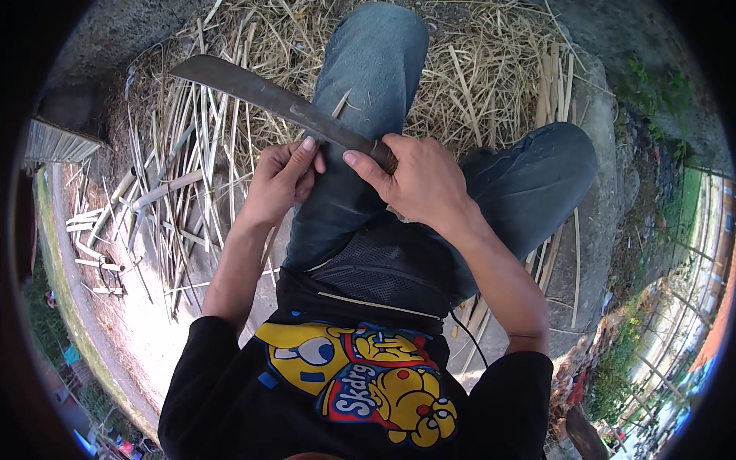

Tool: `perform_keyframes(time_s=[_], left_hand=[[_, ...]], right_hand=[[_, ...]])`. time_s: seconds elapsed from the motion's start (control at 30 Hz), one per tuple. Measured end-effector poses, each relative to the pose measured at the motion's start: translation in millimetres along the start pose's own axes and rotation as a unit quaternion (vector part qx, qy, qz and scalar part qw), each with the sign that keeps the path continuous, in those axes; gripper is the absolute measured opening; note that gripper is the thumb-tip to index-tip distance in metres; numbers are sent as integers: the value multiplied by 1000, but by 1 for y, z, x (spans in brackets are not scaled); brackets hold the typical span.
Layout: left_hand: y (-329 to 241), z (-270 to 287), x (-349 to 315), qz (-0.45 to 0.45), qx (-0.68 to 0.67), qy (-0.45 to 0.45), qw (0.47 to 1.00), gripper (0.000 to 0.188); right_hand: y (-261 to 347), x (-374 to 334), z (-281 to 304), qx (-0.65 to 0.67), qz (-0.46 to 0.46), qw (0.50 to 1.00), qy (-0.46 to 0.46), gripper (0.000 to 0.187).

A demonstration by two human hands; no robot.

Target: The person shaves a thin bamboo stick using a large blade, repeatedly pulling the blade along the stick to smooth and thin it.

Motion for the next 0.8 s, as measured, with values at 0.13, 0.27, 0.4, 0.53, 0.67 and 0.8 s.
perform_keyframes(time_s=[0.13, 0.27, 0.4, 0.53, 0.67, 0.8], left_hand=[[10, -3, -2, 47, -78, 18, 996, 42], [15, -8, -3, 48, -131, 51, 989, 43], [20, -8, -4, 25, -144, 48, 988, 42], [20, -3, -13, 4, -78, 17, 997, 42], [42, 10, -81, 35, 80, -8, 996, 43], [35, 56, -102, -17, 109, -132, 985, 45]], right_hand=[[2, 2, -3, -6, -3, 1000, 10, 64], [4, 2, -4, -22, 4, 1000, 7, 64], [3, 6, -5, -68, 5, 997, -22, 68], [-3, 7, -7, -108, 19, 993, -46, 77], [-15, 7, 6, -144, 9, 987, -75, 79], [-6, 0, 7, -88, 14, 995, -36, 77]])
Point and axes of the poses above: each hand's wrist, its own x-axis towards the middle knuckle, its own z-axis out of the back of the hand, y = z × x, the point moved 10 cm from there along x, towards the middle knuckle, and after that the axes turned 4 degrees about y, right-handed, at the moved point
